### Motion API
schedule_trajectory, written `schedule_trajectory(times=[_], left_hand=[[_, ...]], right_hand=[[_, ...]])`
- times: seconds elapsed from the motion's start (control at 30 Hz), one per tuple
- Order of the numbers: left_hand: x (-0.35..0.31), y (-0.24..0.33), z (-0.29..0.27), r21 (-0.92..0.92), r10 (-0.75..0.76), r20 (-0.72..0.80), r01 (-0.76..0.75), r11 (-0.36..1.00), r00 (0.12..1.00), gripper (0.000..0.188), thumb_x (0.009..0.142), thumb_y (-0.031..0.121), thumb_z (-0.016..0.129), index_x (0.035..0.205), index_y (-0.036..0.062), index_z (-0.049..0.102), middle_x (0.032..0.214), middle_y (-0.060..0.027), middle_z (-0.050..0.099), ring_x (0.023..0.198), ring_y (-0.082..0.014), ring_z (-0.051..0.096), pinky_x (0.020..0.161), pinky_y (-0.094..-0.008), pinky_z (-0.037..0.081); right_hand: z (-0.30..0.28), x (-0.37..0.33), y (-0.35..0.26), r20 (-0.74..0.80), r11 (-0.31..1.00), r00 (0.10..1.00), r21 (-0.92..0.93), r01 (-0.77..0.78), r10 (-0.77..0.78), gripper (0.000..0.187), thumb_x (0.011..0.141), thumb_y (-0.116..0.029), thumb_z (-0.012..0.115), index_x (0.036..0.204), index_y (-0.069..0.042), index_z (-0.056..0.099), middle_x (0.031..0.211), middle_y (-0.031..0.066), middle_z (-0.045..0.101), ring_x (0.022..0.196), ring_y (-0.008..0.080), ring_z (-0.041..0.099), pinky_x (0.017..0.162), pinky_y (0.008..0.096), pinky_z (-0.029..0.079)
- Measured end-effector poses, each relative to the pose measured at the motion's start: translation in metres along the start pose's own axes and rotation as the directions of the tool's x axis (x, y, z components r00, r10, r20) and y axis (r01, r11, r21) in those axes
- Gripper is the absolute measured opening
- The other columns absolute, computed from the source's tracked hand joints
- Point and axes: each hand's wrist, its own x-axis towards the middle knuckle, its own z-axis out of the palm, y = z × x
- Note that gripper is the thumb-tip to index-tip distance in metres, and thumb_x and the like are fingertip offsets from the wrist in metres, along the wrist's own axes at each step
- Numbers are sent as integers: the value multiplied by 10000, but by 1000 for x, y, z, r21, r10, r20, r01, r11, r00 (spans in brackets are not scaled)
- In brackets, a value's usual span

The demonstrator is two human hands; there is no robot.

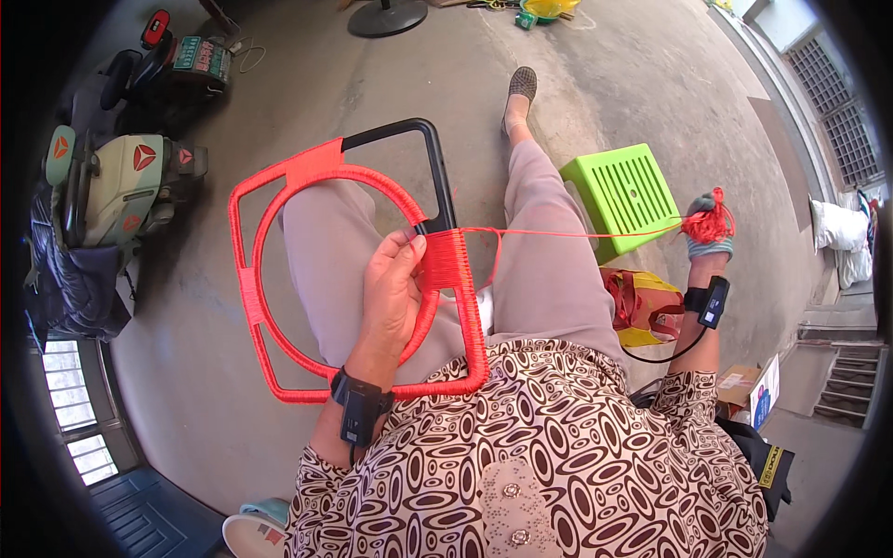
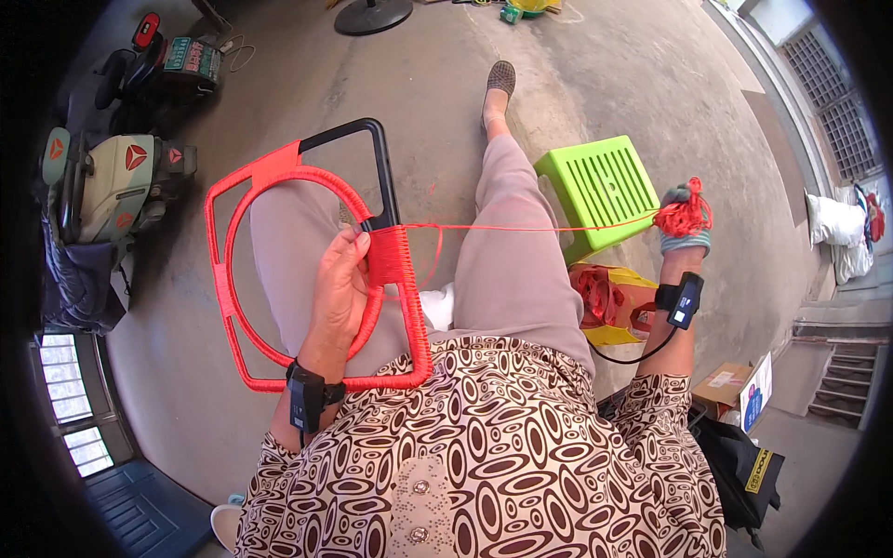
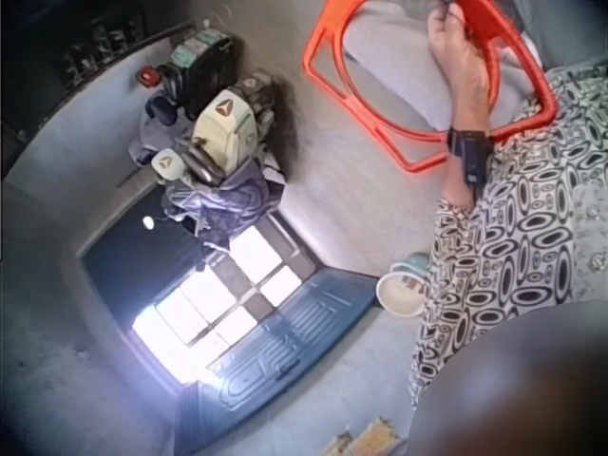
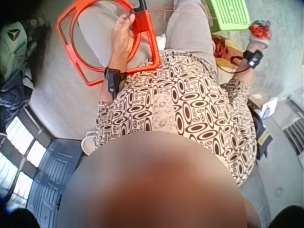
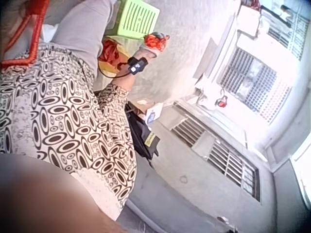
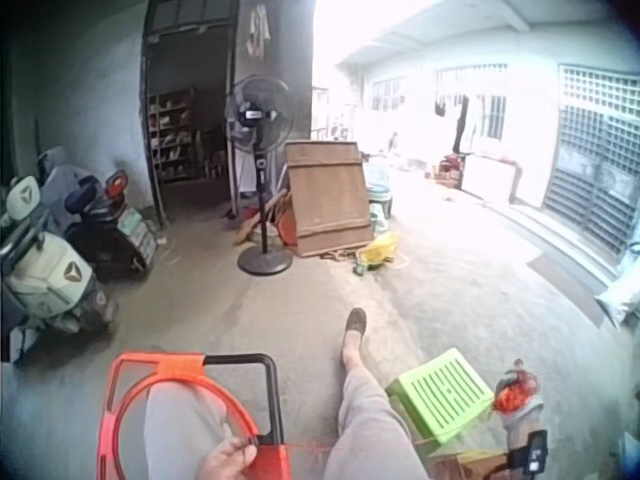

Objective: The person is manually weaving red plastic cord around a black chair frame.

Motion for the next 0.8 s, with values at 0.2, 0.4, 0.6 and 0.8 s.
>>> schedule_trajectory(times=[0.2, 0.4, 0.6, 0.8], left_hand=[[4, -3, -3, 29, -11, 15, 11, 1000, 1000, 133, 916, 92, 557, 1035, 48, 519, 913, -50, 633, 757, -114, 612, 679, -258, 515], [4, -3, 1, 25, 14, 12, -14, 1000, 1000, 123, 915, 99, 563, 1022, 55, 520, 909, -44, 634, 760, -112, 611, 678, -257, 514], [3, 1, -3, 2, 14, 11, -14, 1000, 1000, 114, 914, 103, 566, 1009, 59, 522, 909, -44, 632, 782, -116, 610, 698, -255, 511], [2, 3, 0, -39, 4, 19, -3, 999, 1000, 104, 908, 106, 576, 992, 64, 531, 879, -38, 630, 756, -113, 608, 698, -252, 511]], right_hand=[[44, -77, 132, 116, 796, 957, -587, -152, 268, 138, 870, -164, 635, 917, -81, 536, 602, -53, 410, 465, 51, 390, 434, 198, 356], [69, -152, 240, -84, 80, 479, -946, -313, 874, 407, 922, -399, 503, 1059, -22, 577, 685, 41, 574, 525, 121, 557, 482, 237, 472], [61, -127, 200, -115, 45, 452, -944, -328, 885, 234, 838, -256, 616, 777, -32, 595, 665, 72, 613, 520, 140, 574, 469, 237, 470], [65, -108, 207, -40, 437, 689, -746, -502, 723, 243, 893, -300, 597, 974, -78, 544, 560, -29, 416, 415, 75, 409, 391, 208, 357]])
